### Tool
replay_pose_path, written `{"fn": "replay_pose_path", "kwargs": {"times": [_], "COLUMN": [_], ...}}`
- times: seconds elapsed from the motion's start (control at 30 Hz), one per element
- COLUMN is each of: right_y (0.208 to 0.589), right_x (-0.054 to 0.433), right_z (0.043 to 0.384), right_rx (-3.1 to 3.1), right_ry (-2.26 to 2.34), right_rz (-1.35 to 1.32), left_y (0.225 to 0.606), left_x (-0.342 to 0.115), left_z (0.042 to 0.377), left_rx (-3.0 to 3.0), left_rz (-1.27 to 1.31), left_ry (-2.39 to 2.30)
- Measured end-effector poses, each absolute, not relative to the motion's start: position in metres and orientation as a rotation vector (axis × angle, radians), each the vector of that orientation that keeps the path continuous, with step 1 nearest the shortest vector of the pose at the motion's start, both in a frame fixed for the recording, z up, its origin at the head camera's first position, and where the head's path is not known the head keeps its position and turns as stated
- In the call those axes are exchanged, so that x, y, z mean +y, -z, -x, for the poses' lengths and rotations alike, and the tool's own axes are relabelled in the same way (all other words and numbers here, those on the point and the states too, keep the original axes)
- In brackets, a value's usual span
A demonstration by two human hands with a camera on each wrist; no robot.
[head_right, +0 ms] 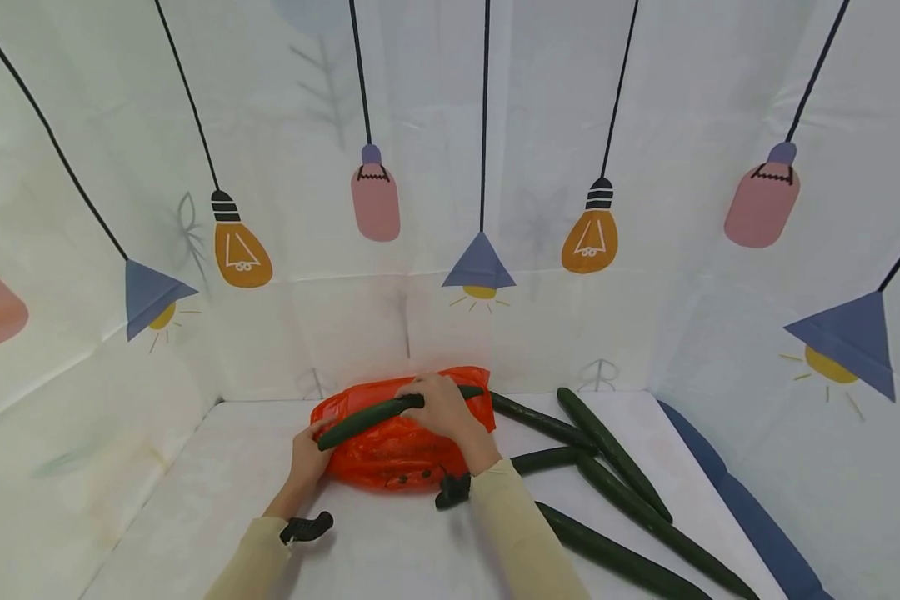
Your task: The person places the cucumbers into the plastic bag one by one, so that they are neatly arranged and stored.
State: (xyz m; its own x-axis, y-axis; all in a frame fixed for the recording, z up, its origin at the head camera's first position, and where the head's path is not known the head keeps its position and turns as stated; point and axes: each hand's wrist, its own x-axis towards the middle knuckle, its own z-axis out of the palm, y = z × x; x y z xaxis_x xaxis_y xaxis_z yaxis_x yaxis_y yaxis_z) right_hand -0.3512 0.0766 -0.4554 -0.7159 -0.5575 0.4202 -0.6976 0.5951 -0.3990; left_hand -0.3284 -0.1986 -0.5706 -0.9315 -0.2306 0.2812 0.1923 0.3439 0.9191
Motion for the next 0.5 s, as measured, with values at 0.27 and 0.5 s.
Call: {"fn": "replay_pose_path", "kwargs": {"times": [0.27,0.5], "right_y": [0.464,0.479], "right_x": [0.072,0.070], "right_z": [0.366,0.373], "right_rx": [-2.583,-2.623], "right_ry": [-0.839,-0.873], "right_rz": [-1.010,-0.955], "left_y": [0.572,0.573], "left_x": [-0.198,-0.197], "left_z": [0.331,0.328], "left_rx": [-2.232,-2.246], "left_rz": [-0.096,-0.150], "left_ry": [1.609,1.616]}}
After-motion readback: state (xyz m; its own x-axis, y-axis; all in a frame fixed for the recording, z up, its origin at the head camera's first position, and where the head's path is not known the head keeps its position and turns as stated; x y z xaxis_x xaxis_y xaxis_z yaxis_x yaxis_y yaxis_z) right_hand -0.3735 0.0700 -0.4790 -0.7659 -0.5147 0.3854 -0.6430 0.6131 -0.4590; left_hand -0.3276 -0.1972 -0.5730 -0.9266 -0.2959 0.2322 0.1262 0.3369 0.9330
